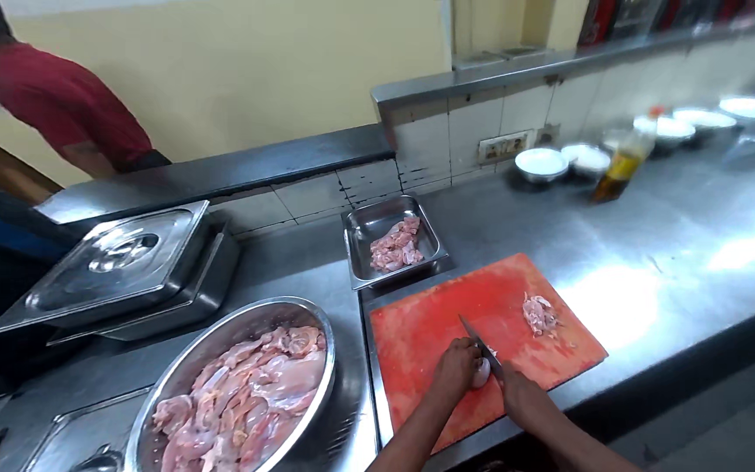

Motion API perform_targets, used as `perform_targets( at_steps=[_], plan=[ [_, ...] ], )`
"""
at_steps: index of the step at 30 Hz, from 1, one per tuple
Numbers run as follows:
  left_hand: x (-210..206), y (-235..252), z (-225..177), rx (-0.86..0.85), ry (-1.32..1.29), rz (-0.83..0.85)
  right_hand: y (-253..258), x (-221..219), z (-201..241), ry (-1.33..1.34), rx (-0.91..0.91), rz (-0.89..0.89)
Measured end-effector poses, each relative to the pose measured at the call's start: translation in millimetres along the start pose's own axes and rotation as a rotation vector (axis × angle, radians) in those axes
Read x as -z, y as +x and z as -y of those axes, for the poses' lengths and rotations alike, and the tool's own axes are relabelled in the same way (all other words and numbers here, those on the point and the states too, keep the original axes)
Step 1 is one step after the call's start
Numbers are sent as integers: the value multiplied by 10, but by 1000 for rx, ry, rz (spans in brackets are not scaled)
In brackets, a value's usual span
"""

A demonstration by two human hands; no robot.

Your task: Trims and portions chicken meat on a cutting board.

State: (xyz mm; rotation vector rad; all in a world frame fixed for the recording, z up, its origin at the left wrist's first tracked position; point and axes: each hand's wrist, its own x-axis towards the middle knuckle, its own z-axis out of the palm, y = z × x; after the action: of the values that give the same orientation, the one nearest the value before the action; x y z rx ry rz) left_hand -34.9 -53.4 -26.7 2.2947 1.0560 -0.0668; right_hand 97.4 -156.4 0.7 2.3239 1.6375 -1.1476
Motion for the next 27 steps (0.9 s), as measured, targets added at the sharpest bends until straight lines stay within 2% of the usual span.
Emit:
perform_targets(
  at_steps=[2, 4, 8, 11, 13, 16, 18, 22, 25, 27],
  plan=[
    [30, -7, 7, 2, 5, -1, 108, 140, -68, 0, 0, -38],
    [55, -17, 31, 2, -25, -6, 151, 323, -338, 20, -59, -97],
    [157, -51, 91, 13, -210, -60, 155, 552, -799, 180, -170, -183],
    [251, -15, 138, 112, -182, -144, 17, 457, -809, 424, -158, -262],
    [265, 37, 137, 199, -61, -66, -72, 310, -803, 572, -147, -206],
    [262, 129, 84, 205, 26, 91, -178, 48, -827, 743, -124, -106],
    [332, 128, 41, 183, -80, 116, -271, -45, -846, 838, -97, -88],
    [600, 90, 87, 128, -442, 53, -352, -76, -905, 948, -80, -110],
    [884, -54, -71, 73, -483, -7, -331, -72, -938, 956, -87, -111],
    [1004, -206, -235, 58, -367, -62, -321, -70, -937, 952, -85, -97]
  ],
)
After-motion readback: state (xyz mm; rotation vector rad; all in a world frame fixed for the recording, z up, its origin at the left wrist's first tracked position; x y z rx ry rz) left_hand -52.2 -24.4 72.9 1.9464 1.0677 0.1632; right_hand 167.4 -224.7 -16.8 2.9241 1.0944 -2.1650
